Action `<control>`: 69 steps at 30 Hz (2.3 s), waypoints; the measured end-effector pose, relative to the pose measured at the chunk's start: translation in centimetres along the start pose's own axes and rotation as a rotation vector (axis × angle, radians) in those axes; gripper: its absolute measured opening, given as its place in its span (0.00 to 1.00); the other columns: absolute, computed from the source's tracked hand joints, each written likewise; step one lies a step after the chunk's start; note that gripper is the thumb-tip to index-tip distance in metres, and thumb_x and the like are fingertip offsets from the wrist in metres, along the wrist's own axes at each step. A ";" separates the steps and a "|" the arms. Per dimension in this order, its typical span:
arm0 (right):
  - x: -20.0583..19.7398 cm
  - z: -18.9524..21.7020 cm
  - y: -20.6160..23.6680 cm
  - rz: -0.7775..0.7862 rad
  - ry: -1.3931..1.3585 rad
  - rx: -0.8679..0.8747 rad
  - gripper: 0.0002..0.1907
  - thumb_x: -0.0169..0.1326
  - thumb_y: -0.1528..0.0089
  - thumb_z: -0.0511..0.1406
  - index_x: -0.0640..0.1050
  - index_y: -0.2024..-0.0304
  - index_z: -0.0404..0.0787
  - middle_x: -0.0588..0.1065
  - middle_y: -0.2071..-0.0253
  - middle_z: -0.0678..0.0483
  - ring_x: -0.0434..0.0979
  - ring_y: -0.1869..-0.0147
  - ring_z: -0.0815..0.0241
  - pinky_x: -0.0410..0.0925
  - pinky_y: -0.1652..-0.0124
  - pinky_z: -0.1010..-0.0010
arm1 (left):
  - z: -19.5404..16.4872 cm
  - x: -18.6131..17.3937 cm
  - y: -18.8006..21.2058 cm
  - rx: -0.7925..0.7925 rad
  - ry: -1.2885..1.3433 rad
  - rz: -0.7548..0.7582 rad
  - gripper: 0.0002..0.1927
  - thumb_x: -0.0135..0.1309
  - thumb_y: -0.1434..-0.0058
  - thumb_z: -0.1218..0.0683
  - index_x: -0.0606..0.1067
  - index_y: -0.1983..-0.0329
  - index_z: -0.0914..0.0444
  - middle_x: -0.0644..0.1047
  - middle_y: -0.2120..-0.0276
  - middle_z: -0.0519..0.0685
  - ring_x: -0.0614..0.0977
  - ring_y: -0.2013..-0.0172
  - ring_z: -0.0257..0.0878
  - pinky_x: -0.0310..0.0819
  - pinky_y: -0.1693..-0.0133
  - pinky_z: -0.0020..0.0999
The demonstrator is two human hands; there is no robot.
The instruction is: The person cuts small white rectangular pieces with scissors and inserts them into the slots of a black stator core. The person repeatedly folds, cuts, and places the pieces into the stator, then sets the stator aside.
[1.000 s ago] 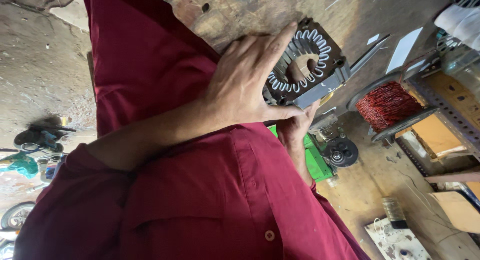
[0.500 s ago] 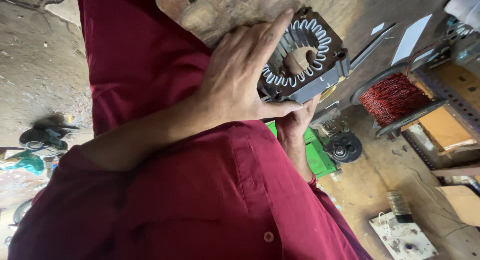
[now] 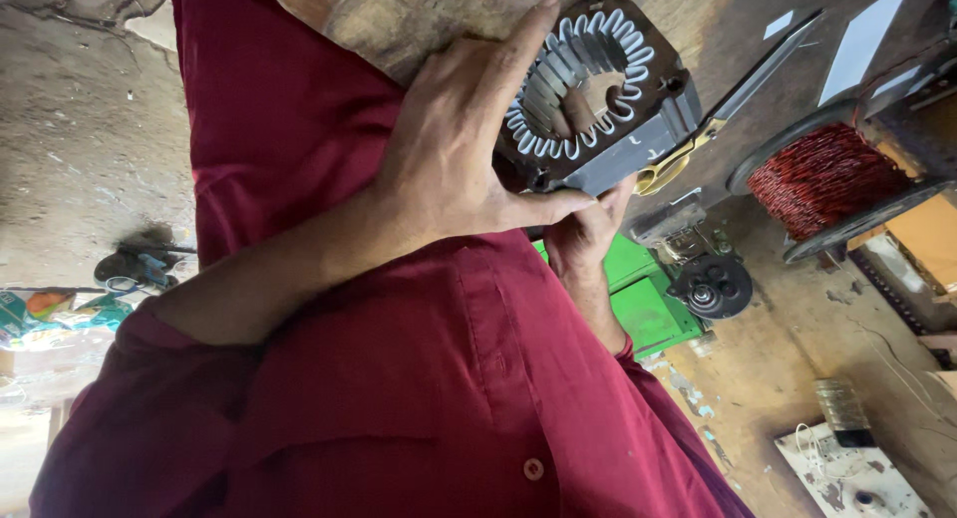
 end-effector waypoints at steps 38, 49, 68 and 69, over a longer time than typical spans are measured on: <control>-1.1 -5.8 1.4 -0.130 -0.089 0.006 0.25 0.59 0.38 0.22 0.70 0.38 0.30 0.67 0.55 0.54 0.66 0.54 0.65 0.63 0.55 0.75 | -0.9 -0.8 4.6 -0.269 0.323 0.191 0.48 0.71 0.32 0.55 0.50 0.22 0.65 0.75 0.36 0.59 0.78 0.37 0.45 0.72 0.32 0.39; 1.2 -3.7 -0.1 0.108 -0.305 -0.117 0.28 0.58 0.33 0.19 0.65 0.33 0.32 0.79 0.52 0.48 0.82 0.46 0.61 0.78 0.43 0.69 | -1.6 1.2 3.9 -0.410 0.281 0.224 0.46 0.61 0.34 0.43 0.53 0.24 0.70 0.67 0.34 0.55 0.73 0.35 0.44 0.68 0.31 0.38; 2.8 -1.6 -3.7 0.196 -0.216 -0.067 0.16 0.58 0.43 0.21 0.74 0.54 0.35 0.78 0.61 0.55 0.79 0.59 0.68 0.73 0.57 0.77 | -3.7 0.8 2.4 -0.320 0.027 0.117 0.42 0.64 0.39 0.54 0.58 0.26 0.69 0.79 0.44 0.62 0.82 0.43 0.45 0.75 0.41 0.38; 2.9 -1.4 -3.6 0.189 -0.219 -0.066 0.16 0.58 0.43 0.21 0.74 0.54 0.35 0.78 0.61 0.54 0.79 0.59 0.67 0.73 0.57 0.77 | -3.6 0.5 2.4 -0.324 -0.034 0.138 0.42 0.64 0.40 0.54 0.58 0.26 0.69 0.80 0.45 0.62 0.82 0.43 0.45 0.75 0.42 0.38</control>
Point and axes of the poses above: each hand's wrist, its own y-axis away from the middle knuckle, its own x-axis out of the palm, z = x × y, the point moved 8 cm from there along -y, towards the middle knuckle
